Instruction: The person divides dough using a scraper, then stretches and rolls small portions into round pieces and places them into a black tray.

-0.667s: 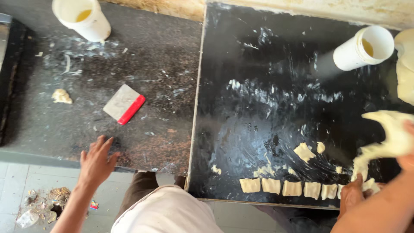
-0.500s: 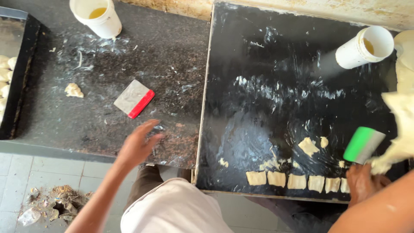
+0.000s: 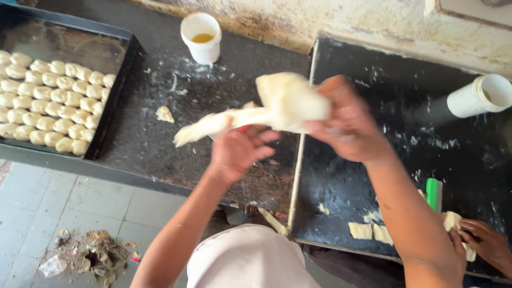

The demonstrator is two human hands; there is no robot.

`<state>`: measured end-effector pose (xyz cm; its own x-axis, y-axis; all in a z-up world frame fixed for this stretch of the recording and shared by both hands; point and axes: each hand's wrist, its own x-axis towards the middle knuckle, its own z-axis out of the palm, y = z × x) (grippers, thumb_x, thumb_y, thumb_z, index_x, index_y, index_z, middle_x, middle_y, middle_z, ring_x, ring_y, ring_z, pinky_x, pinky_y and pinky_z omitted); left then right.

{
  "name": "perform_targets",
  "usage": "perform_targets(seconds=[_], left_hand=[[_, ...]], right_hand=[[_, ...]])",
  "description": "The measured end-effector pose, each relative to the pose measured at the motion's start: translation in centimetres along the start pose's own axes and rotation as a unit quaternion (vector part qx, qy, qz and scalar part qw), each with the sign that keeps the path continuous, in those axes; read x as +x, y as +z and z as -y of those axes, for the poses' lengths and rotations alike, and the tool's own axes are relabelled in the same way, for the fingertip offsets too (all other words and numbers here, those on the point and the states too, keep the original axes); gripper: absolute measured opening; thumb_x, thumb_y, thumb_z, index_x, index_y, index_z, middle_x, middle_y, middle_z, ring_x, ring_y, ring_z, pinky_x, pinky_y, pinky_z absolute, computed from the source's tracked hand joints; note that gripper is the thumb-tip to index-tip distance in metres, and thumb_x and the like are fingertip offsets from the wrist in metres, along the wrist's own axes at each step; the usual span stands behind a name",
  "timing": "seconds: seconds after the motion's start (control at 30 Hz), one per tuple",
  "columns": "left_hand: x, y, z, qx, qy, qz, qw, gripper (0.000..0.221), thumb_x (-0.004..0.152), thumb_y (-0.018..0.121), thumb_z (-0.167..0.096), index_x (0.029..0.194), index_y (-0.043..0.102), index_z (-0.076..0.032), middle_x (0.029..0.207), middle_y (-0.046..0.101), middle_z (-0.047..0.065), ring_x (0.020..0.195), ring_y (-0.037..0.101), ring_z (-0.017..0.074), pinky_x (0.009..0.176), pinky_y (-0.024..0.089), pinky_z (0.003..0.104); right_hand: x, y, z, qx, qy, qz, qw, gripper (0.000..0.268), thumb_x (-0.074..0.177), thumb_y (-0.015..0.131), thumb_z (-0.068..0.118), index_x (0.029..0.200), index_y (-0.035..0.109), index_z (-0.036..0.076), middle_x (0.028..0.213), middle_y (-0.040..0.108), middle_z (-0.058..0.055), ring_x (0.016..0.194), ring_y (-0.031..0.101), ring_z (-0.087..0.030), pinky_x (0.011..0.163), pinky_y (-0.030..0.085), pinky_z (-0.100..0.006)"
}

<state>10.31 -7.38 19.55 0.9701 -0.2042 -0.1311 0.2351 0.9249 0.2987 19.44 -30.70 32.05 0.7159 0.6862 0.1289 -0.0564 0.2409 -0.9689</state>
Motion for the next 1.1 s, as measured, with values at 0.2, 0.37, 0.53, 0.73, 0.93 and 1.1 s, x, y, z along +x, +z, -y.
perform_targets(seconds=[0.2, 0.37, 0.53, 0.73, 0.93, 1.1], left_hand=[[-4.2, -10.4, -15.7, 0.317, 0.185, -0.154, 0.917, 0.063, 0.101, 0.055, -0.044, 0.155, 0.037, -0.017, 0.126, 0.067, 0.011, 0.097, 0.068, 0.0220, 0.077, 0.060, 0.038], [-6.6, -21.0, -17.2, 0.489, -0.226, -0.336, 0.773, 0.066, 0.107, 0.052, -0.057, 0.126, 0.058, 0.006, 0.089, 0.067, 0.017, 0.067, 0.068, 0.0274, 0.050, 0.055, 0.032], [-10.4, -26.6, -18.3, 0.775, 0.040, -0.389, 0.497, 0.045, 0.100, 0.074, -0.048, 0.110, 0.070, -0.005, 0.099, 0.075, 0.015, 0.087, 0.075, 0.0280, 0.076, 0.058, 0.040], [-7.1, -29.0, -24.0, 0.891, 0.132, -0.244, 0.358, 0.089, 0.075, 0.090, -0.041, 0.148, 0.052, -0.007, 0.155, 0.032, 0.025, 0.136, 0.029, 0.0494, 0.094, 0.034, 0.064], [-4.7, -29.1, -24.3, 0.904, -0.029, -0.166, 0.392, 0.042, 0.081, 0.084, -0.030, 0.117, 0.069, -0.014, 0.130, 0.058, 0.016, 0.117, 0.055, 0.0394, 0.098, 0.048, 0.050], [-6.9, -28.5, -23.7, 0.818, 0.028, -0.262, 0.511, 0.041, 0.085, 0.084, -0.033, 0.111, 0.067, -0.006, 0.112, 0.069, 0.015, 0.099, 0.069, 0.0345, 0.084, 0.055, 0.046]], right_hand=[[11.5, 1.7, -9.7, -0.541, -0.210, 0.132, 0.804, 0.040, 0.081, 0.059, -0.012, 0.115, 0.060, 0.008, 0.136, 0.064, -0.011, 0.136, 0.055, -0.029, 0.112, 0.038, -0.054], [16.4, -1.2, -25.2, -0.527, -0.045, -0.140, 0.837, 0.042, 0.094, 0.054, -0.008, 0.133, 0.058, 0.008, 0.153, 0.054, -0.017, 0.140, 0.053, -0.034, 0.113, 0.046, -0.045], [16.5, -0.2, -36.8, -0.431, 0.192, -0.254, 0.844, 0.062, 0.093, 0.074, 0.024, 0.148, 0.049, 0.013, 0.149, 0.056, -0.019, 0.137, 0.056, -0.035, 0.111, 0.046, -0.049], [21.2, 2.7, -40.2, -0.595, 0.084, -0.321, 0.732, 0.079, 0.075, 0.088, 0.023, 0.141, 0.049, 0.006, 0.143, 0.053, -0.031, 0.132, 0.049, -0.050, 0.099, 0.044, -0.058], [22.9, 3.2, -36.3, -0.286, 0.187, -0.058, 0.938, 0.033, 0.082, 0.077, 0.008, 0.113, 0.067, 0.003, 0.109, 0.071, -0.012, 0.104, 0.067, -0.020, 0.091, 0.054, -0.033], [21.1, 1.4, -30.2, -0.173, 0.176, -0.178, 0.953, 0.033, 0.082, 0.077, 0.008, 0.113, 0.068, 0.004, 0.109, 0.072, -0.009, 0.100, 0.068, -0.017, 0.087, 0.056, -0.031]])
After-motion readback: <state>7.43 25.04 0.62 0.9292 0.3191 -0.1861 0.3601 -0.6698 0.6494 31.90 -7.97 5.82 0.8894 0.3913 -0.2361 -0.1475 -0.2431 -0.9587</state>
